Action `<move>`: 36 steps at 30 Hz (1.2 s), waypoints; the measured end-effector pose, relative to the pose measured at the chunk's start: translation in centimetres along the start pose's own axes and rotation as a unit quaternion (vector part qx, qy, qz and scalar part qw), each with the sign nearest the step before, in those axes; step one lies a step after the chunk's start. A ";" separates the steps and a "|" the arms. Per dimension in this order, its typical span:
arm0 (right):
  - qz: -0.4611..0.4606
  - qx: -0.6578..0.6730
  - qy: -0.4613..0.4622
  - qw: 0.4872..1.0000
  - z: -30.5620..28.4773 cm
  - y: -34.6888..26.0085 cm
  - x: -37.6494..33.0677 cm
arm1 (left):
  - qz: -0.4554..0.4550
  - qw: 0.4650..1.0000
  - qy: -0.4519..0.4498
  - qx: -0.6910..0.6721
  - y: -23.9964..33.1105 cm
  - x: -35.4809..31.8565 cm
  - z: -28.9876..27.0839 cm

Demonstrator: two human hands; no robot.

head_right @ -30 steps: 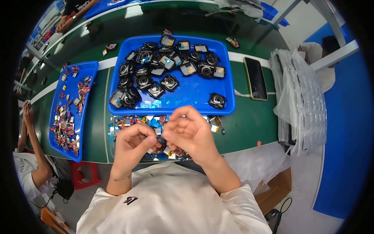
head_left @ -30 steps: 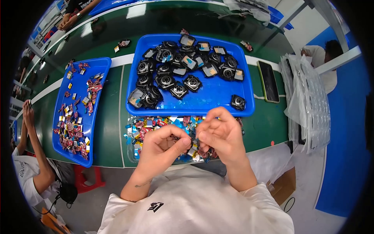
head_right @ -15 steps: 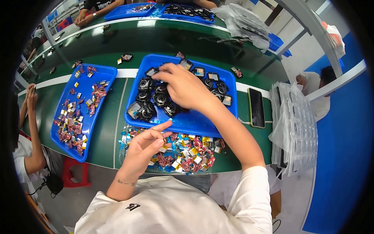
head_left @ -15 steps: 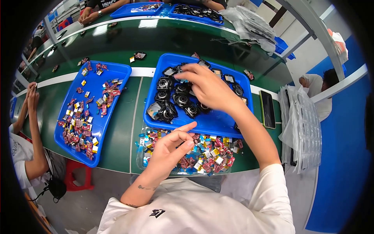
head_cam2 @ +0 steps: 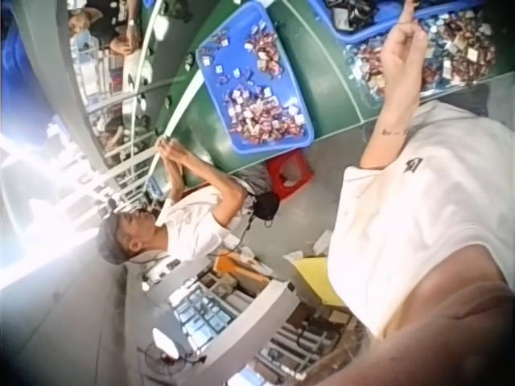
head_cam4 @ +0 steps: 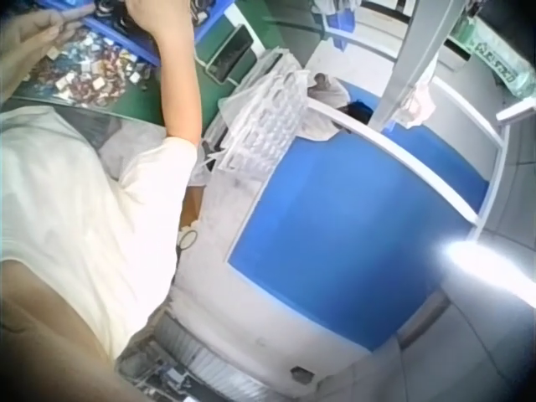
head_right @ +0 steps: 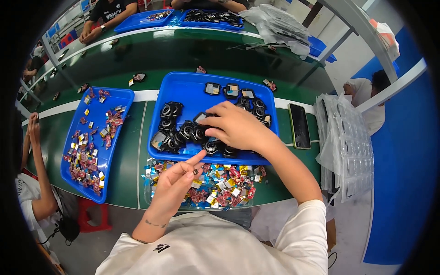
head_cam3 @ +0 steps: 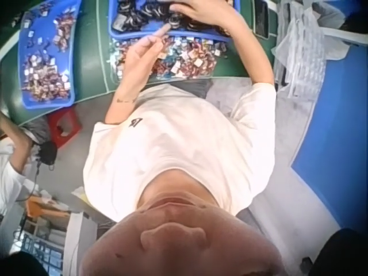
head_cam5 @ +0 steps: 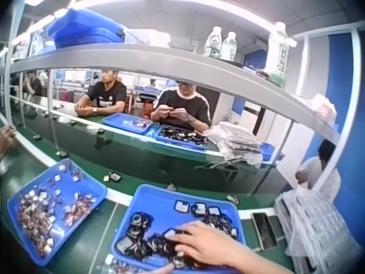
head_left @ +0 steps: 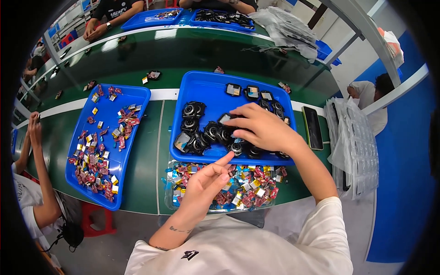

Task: Assembling small electronic modules by attaching batteries and circuit boards to frames.

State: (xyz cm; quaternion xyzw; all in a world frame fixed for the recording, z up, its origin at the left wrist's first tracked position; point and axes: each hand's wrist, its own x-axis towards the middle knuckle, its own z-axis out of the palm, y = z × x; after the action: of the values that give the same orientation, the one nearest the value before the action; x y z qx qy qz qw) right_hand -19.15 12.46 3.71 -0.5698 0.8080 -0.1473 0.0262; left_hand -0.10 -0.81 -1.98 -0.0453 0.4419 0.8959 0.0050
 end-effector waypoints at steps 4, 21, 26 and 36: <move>0.059 0.054 0.095 0.992 -1.0 1.6 1.1 | 0.011 1.000 -0.002 0.019 0.0 -0.3 0.1; 0.204 0.543 0.121 0.805 -0.1 -3.3 -2.1 | 0.164 0.955 0.077 0.234 2.9 -1.4 0.5; 0.234 0.572 0.120 0.777 1.8 -7.4 -6.9 | 0.174 0.946 0.071 0.264 2.0 -0.4 1.9; 0.221 0.546 0.227 0.775 4.8 -10.5 -8.2 | 0.166 0.887 0.097 0.420 2.0 -0.4 3.4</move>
State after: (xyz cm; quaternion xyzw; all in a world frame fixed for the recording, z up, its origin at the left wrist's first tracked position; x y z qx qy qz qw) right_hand -5.68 15.88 0.93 -0.2155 0.6778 -0.6794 0.1804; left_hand -0.10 0.64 1.71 -0.0520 0.7763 0.6053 -0.1682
